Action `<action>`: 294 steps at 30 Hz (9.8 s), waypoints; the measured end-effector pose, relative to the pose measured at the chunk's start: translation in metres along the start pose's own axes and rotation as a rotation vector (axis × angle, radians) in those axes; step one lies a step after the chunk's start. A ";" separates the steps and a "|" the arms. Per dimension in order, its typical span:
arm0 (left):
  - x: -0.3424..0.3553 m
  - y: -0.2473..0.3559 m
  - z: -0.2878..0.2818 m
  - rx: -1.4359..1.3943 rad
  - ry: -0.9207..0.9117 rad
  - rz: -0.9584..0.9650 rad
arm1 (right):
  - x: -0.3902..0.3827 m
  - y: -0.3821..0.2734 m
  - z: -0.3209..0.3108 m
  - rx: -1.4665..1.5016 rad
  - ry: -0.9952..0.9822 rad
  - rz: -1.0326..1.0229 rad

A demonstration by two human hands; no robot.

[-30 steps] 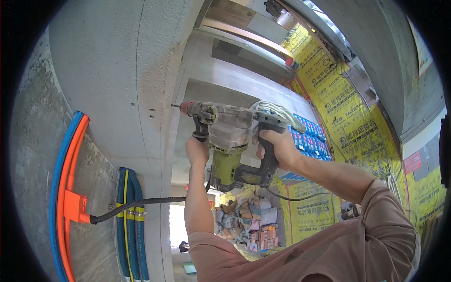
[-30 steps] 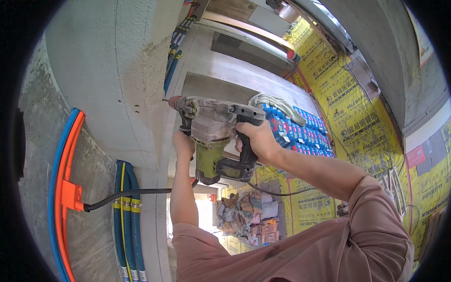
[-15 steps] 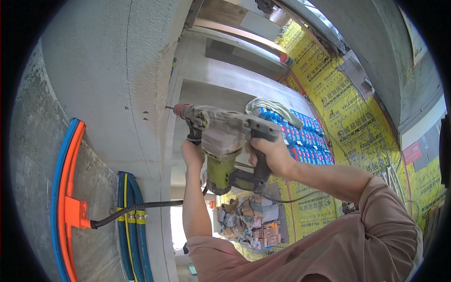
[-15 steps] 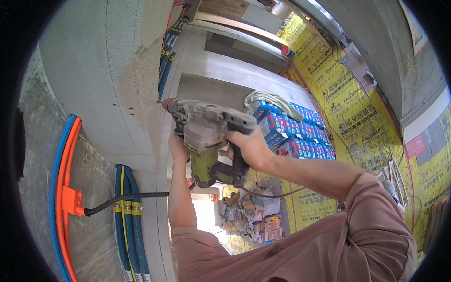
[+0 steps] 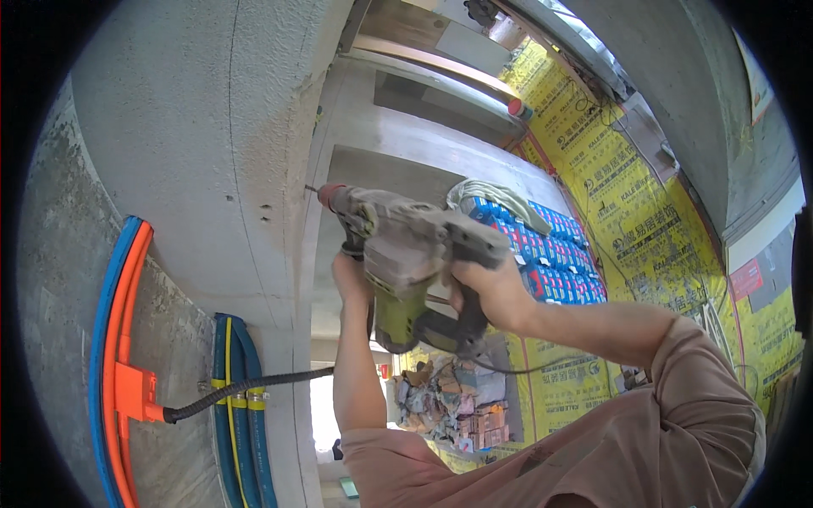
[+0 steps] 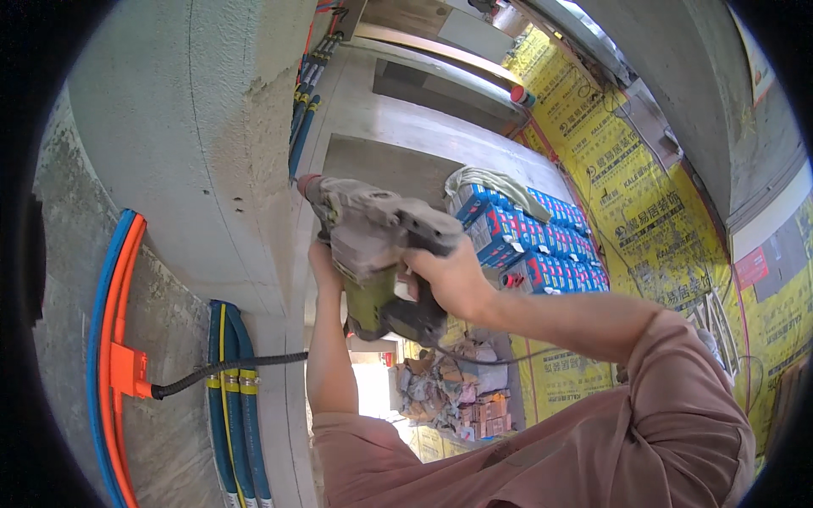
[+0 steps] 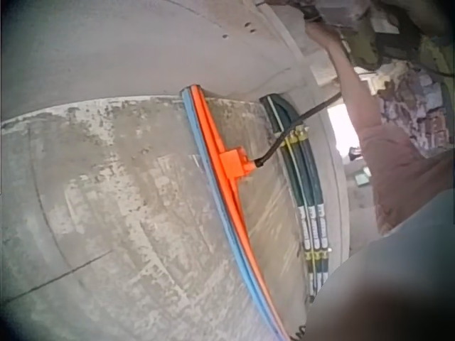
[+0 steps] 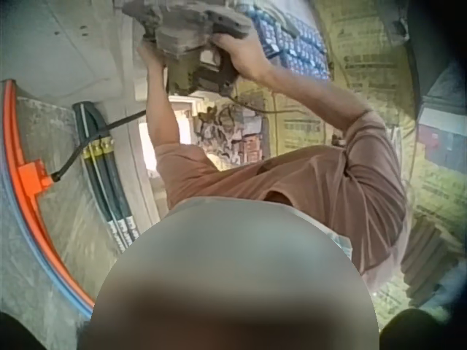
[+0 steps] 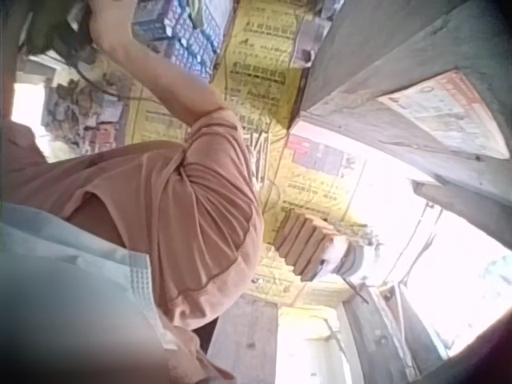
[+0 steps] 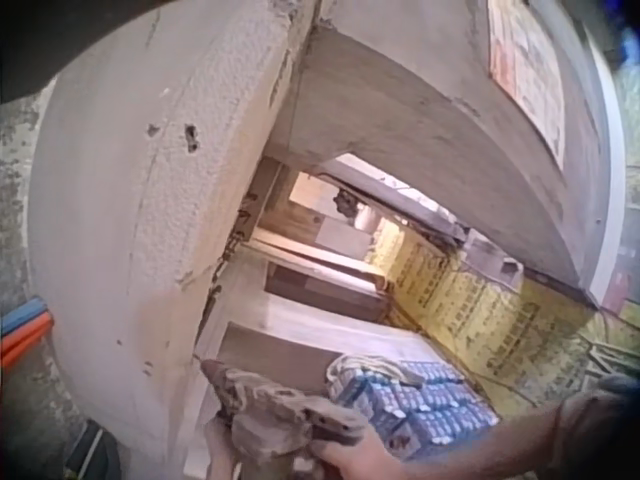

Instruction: Using a wall chaser to cut grooves and a rotary hammer to drill holes in a concrete wall for renovation.

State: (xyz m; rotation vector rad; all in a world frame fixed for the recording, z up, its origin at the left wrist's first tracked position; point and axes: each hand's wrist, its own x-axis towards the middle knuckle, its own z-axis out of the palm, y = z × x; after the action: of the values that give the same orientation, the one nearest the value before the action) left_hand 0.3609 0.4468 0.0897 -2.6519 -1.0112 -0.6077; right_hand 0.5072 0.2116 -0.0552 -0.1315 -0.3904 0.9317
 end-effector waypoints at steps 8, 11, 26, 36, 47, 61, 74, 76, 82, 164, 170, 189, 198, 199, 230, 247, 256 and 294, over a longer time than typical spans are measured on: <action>-0.008 0.010 0.006 -0.051 -0.009 0.025 | 0.004 -0.004 -0.005 -0.029 -0.056 0.021; 0.006 -0.013 0.003 -0.167 0.042 -0.008 | 0.032 0.007 0.005 -0.013 -0.070 0.024; -0.078 0.133 0.008 -0.133 -0.173 -0.290 | -0.045 -0.066 -0.115 0.158 0.083 0.234; -0.100 0.225 -0.012 -0.212 -0.107 -0.105 | -0.076 -0.127 -0.164 0.080 -0.089 0.043; -0.141 0.221 -0.002 -0.669 -0.051 -0.102 | -0.183 -0.147 -0.116 -0.587 -0.286 0.030; -0.143 0.177 -0.017 -0.932 0.011 0.068 | -0.255 -0.093 -0.005 -0.855 -0.335 -0.200; -0.150 0.137 -0.026 -0.970 0.111 0.212 | -0.269 -0.033 0.055 -0.773 -0.138 -0.450; -0.148 0.129 -0.023 -0.993 0.123 0.226 | -0.270 -0.027 0.061 -0.774 -0.140 -0.462; -0.147 0.125 -0.026 -0.926 0.119 0.232 | -0.272 -0.019 0.068 -0.706 -0.141 -0.448; -0.139 0.095 0.039 -0.746 0.154 0.140 | -0.220 -0.042 0.033 -0.577 0.113 -0.120; -0.132 0.141 -0.007 -0.515 -0.017 0.148 | -0.233 -0.056 0.012 -0.411 0.102 -0.272; -0.140 0.175 -0.043 -0.248 0.075 0.200 | -0.222 -0.103 -0.020 -0.173 -0.042 -0.158; -0.142 0.181 -0.039 -0.450 0.009 -0.051 | -0.227 -0.114 -0.008 -0.183 -0.057 -0.140; -0.142 0.182 -0.039 -0.461 0.071 -0.016 | -0.228 -0.115 -0.006 -0.163 -0.056 -0.122; -0.151 0.163 -0.050 -0.471 0.024 -0.058 | -0.216 -0.104 -0.004 -0.222 -0.183 -0.051; -0.152 0.110 -0.042 -1.954 -0.377 -0.331 | -0.259 -0.039 0.059 -0.551 -0.246 -0.177; -0.137 0.068 -0.013 -1.189 -0.092 0.142 | -0.275 -0.010 0.119 -0.570 -0.185 -0.231; -0.365 0.197 0.347 -1.713 -0.444 0.356 | -0.284 -0.053 0.032 -1.643 -0.326 0.508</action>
State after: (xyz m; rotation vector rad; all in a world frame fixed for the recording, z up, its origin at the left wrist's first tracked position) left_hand 0.3504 0.2170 -0.3995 -4.3646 0.3381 -1.1298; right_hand 0.3837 -0.0498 -0.0883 -1.6465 -1.4036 0.9020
